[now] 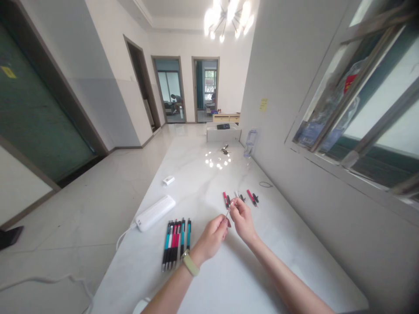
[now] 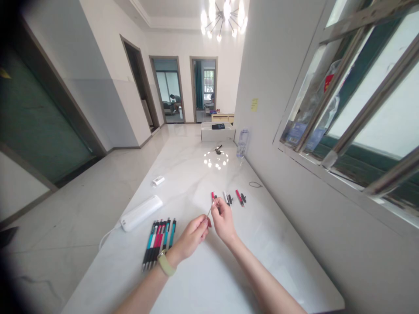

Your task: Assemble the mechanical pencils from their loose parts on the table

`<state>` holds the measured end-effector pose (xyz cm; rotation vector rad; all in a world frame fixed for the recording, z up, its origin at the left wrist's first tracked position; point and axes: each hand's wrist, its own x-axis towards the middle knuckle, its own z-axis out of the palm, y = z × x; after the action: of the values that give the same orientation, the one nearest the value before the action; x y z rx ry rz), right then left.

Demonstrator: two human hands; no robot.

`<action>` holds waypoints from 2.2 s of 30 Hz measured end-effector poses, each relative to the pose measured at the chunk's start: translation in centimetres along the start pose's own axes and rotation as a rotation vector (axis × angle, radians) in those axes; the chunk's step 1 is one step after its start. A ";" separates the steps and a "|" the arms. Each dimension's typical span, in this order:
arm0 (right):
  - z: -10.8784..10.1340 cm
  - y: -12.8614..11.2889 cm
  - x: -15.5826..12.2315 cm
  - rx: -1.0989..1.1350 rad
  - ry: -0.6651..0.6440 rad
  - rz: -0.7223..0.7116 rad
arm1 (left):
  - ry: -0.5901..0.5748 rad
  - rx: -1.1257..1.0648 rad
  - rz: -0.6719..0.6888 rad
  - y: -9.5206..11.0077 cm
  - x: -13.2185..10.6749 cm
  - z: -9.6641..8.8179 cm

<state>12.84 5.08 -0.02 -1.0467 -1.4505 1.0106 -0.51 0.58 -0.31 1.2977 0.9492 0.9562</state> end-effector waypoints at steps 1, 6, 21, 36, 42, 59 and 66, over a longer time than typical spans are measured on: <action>0.2 0.0 -0.2 -0.009 -0.022 -0.025 | 0.015 -0.015 -0.001 -0.2 0.1 -0.1; 0.4 0.3 -0.8 -0.019 -0.169 -0.072 | 0.080 -0.051 0.025 -0.6 0.6 -0.8; -0.6 0.2 0.1 -0.035 -0.267 -0.016 | 0.109 -0.091 -0.017 -0.5 0.7 -1.5; -0.8 0.3 0.5 0.074 -0.262 0.033 | 0.087 -0.288 -0.050 -0.8 1.1 -1.8; -0.6 0.0 0.5 0.028 -0.196 0.010 | 0.132 -0.337 -0.067 -0.9 1.3 -1.9; -0.3 0.3 0.4 0.002 -0.141 0.043 | 0.176 -0.257 -0.003 -0.4 1.2 -1.9; -0.1 0.2 0.2 -0.040 -0.097 0.001 | 0.190 -0.119 0.060 -0.8 1.4 -1.9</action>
<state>12.90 5.31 -0.20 -1.0391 -1.5548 1.0496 -1.85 2.51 -1.22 1.1551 0.9869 1.1809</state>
